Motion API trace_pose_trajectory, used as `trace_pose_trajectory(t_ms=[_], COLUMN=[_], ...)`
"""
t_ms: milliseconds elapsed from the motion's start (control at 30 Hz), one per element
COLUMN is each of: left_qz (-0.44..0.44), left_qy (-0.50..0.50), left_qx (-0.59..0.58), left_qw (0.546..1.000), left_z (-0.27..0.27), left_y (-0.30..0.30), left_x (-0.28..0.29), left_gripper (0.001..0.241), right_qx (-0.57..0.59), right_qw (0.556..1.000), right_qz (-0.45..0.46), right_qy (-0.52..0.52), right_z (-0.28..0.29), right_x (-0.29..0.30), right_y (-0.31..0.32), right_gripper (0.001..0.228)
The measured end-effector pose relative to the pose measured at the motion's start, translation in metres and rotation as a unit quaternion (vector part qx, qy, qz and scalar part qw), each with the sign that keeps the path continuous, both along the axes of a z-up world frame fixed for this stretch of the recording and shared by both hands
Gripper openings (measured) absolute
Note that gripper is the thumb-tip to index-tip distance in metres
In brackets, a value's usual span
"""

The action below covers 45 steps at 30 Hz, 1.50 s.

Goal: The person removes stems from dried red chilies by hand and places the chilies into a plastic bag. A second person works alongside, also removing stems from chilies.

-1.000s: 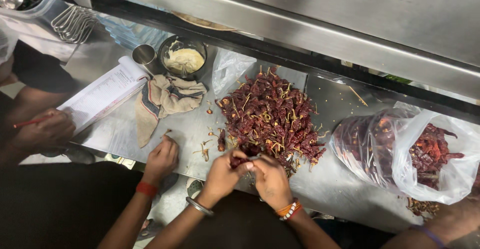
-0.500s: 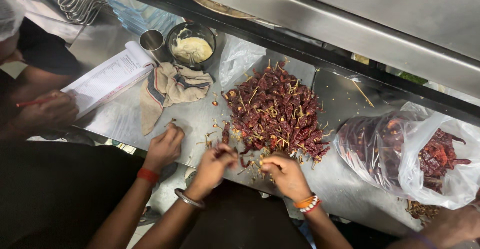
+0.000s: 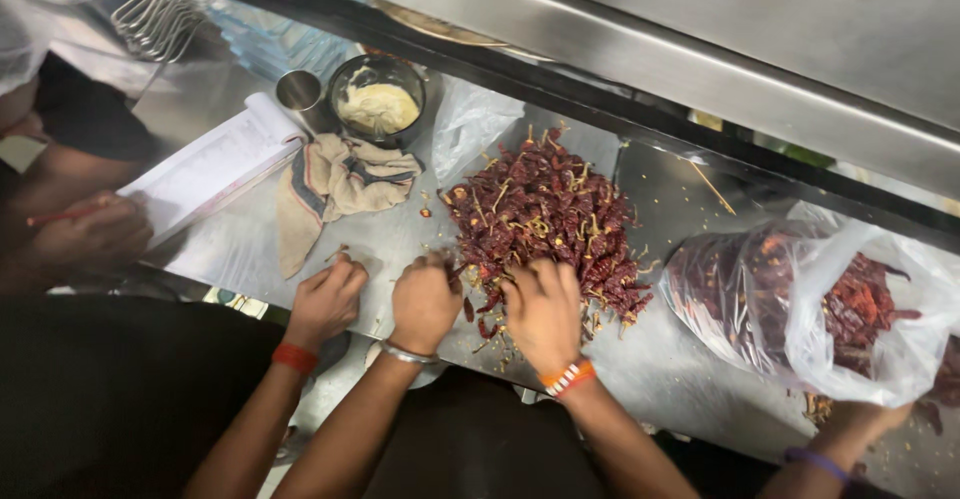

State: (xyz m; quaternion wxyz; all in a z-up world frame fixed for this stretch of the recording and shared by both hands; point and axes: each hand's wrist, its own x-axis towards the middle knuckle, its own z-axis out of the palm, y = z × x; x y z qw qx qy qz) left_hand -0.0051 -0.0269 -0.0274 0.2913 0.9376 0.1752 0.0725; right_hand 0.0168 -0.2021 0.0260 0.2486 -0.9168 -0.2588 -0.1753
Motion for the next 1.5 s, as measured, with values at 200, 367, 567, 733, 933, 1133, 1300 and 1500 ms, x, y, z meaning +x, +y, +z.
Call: trace_pose_trajectory(t_ms=[200, 367, 567, 733, 933, 1133, 1300, 1500], left_qz=[0.073, 0.011, -0.06, -0.031, -0.073, 0.002, -0.034, -0.094], left_qy=[-0.046, -0.089, -0.068, -0.015, -0.098, 0.129, 0.189, 0.233], left_qx=[-0.378, -0.617, -0.615, -0.633, -0.537, -0.685, -0.728, -0.734], left_qw=[0.922, 0.782, 0.783, 0.774, 0.835, 0.717, 0.658, 0.631], left_z=[-0.002, -0.002, 0.007, -0.003, -0.014, -0.009, -0.008, -0.031], left_y=[0.005, -0.02, -0.04, -0.046, -0.05, -0.044, -0.043, -0.041], left_x=[-0.011, -0.014, -0.015, -0.025, -0.034, -0.044, -0.043, -0.037], left_gripper=[0.016, 0.013, 0.007, 0.005, 0.01, 0.007, 0.01, 0.01], right_qx=[-0.1, 0.007, 0.129, 0.22, 0.175, 0.282, 0.273, 0.089], right_qw=[0.994, 1.0, 0.984, 0.92, 0.95, 0.84, 0.808, 0.849], right_qz=[0.0, 0.012, 0.031, -0.034, 0.098, 0.232, 0.278, 0.342], right_qy=[0.043, 0.013, 0.123, 0.322, 0.24, 0.401, 0.441, 0.393], right_z=[0.008, 0.019, 0.018, 0.008, -0.006, -0.038, -0.043, -0.016], right_x=[0.01, -0.004, -0.018, -0.025, -0.029, -0.025, -0.02, 0.005], right_y=[0.026, 0.005, -0.008, -0.013, -0.03, -0.059, -0.072, -0.08], right_gripper=[0.017, 0.018, 0.021, 0.013, 0.017, 0.034, 0.024, 0.005])
